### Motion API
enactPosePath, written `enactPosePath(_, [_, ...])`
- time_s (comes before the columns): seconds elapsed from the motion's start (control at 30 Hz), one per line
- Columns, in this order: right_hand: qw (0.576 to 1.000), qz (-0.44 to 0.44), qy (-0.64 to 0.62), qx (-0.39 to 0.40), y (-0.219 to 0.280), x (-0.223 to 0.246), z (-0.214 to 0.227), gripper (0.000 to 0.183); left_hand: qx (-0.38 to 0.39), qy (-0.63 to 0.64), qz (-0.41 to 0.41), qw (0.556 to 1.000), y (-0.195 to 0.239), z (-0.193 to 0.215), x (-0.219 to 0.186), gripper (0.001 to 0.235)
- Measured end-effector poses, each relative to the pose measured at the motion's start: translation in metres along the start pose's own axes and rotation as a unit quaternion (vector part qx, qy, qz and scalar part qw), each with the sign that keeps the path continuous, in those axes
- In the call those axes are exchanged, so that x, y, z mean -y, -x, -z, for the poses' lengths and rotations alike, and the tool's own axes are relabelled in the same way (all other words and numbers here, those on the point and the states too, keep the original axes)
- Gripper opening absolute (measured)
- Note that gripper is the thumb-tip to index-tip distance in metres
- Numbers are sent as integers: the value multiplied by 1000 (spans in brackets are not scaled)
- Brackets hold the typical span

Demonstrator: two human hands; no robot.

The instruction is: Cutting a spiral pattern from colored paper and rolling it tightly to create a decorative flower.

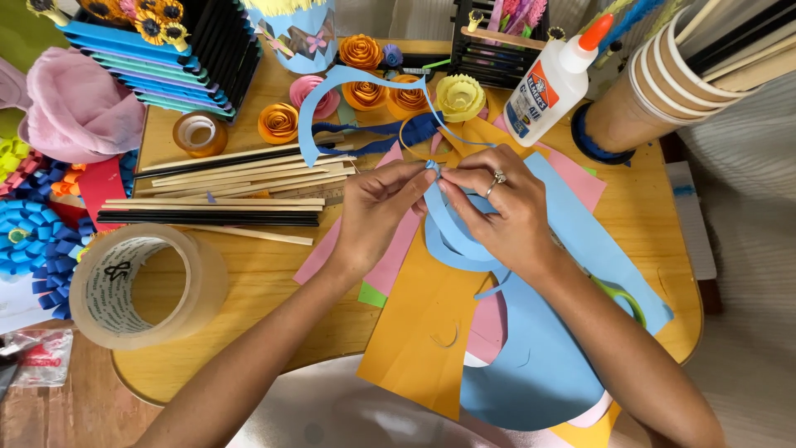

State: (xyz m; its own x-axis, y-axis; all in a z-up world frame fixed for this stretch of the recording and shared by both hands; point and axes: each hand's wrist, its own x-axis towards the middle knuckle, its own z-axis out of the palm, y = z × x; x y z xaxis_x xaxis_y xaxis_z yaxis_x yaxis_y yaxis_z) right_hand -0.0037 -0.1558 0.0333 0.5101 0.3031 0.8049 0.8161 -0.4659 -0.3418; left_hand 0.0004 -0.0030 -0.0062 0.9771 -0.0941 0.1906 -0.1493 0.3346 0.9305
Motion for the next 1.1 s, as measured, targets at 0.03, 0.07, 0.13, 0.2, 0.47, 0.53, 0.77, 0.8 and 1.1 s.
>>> enactPosePath(0.03, [1000,0,-7,2,0,-1,0,14,1,-4,-1,1000,0,0,-1,14])
enactPosePath(0.07, [1000,0,-14,5,0,-1,0,13,2,-8,-2,1000,1,0,-2,14])
enactPosePath(0.13, [999,-27,-17,4,-1,2,2,13,13,-13,-11,1000,1,-1,-5,13])
enactPosePath(0.2, [998,-54,-21,3,0,2,2,13,23,-18,-19,999,0,-2,-7,12])
enactPosePath(0.47, [989,-120,-79,-20,4,-1,1,11,23,-23,-13,999,1,-2,-5,12])
enactPosePath(0.53, [989,-118,-85,-21,5,-3,1,11,23,-16,-9,1000,3,-4,-9,10])
enactPosePath(0.77, [998,-54,-33,-20,1,1,3,10,13,-9,-10,1000,2,-1,-4,9])
enactPosePath(0.8, [998,-54,-33,-20,1,1,2,10,13,-9,-10,1000,2,-2,-6,9])
enactPosePath(1.1, [1000,-10,1,-18,1,2,1,13,13,-2,13,1000,3,-2,-5,14])
